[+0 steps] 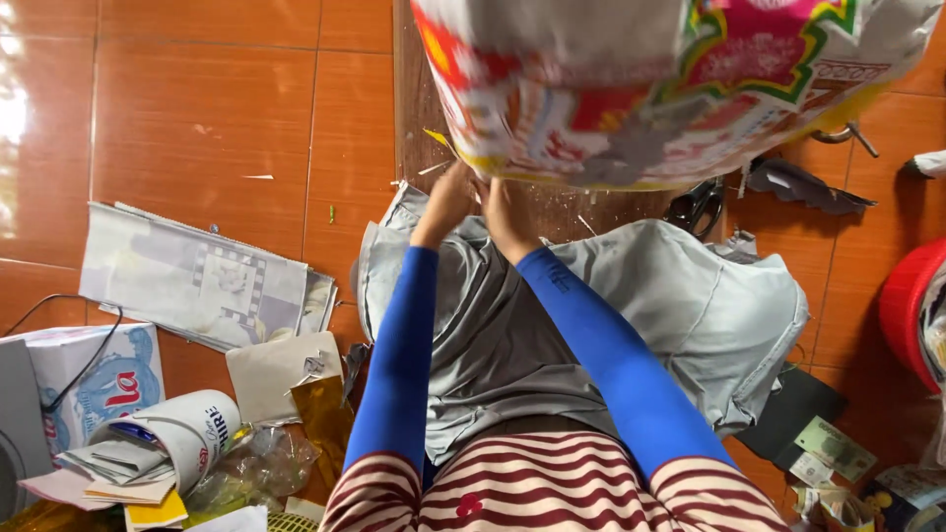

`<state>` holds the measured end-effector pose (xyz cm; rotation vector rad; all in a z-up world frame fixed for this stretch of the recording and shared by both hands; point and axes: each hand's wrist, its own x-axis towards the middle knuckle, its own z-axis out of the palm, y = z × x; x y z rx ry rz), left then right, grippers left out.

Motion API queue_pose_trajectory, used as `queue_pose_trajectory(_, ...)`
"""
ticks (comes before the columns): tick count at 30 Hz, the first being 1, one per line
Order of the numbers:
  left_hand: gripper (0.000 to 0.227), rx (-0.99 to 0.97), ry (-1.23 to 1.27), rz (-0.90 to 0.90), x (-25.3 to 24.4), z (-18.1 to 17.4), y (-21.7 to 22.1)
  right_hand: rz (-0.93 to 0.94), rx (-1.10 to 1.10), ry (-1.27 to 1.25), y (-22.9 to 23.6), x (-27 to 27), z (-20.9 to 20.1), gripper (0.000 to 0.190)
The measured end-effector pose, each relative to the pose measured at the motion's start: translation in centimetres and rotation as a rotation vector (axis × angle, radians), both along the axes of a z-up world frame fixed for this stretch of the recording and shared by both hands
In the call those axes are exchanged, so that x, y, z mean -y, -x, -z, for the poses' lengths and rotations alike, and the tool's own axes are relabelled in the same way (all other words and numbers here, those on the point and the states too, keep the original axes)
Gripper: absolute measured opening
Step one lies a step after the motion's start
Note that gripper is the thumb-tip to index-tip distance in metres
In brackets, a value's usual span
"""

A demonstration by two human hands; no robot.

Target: Assembling and decorating a paper horse figure by gluing patterns and cutting decorative materials.

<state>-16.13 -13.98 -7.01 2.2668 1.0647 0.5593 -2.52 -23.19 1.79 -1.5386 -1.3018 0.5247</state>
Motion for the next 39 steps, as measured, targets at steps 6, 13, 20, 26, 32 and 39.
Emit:
queue_pose_trajectory(6,0.047,0.394,0.233,-0.226,4.1,-6.2,-3.1,-0.006,0.09,0.118,-1.2,-0.4,1.0,0.046)
queue_pose_trajectory(13,0.049,0.253,0.324,-0.23,4.3,-5.6,-3.4,0.108,0.047,0.588,-16.2,10.3,8.4,0.04)
queue_pose_trajectory(20,0.055,0.276,0.213,-0.201,4.4,-6.7,-3.3,0.437,0.153,0.239,-26.0,11.6,6.5,0.044)
queue_pose_trajectory(26,0.045,0.211,0.321,-0.261,4.1,-4.8,-2.8,0.371,-0.332,0.155,-24.6,7.7,2.0,0.054)
queue_pose_trajectory(32,0.038,0.176,0.311,-0.3,4.4,-5.5,-3.0,0.484,-0.075,0.258,-25.2,7.8,8.8,0.035)
queue_pose_trajectory(39,0.038,0.356,0.409,-0.31,4.5,-5.8,-3.3,0.511,0.447,0.242,-26.5,9.3,14.4,0.077)
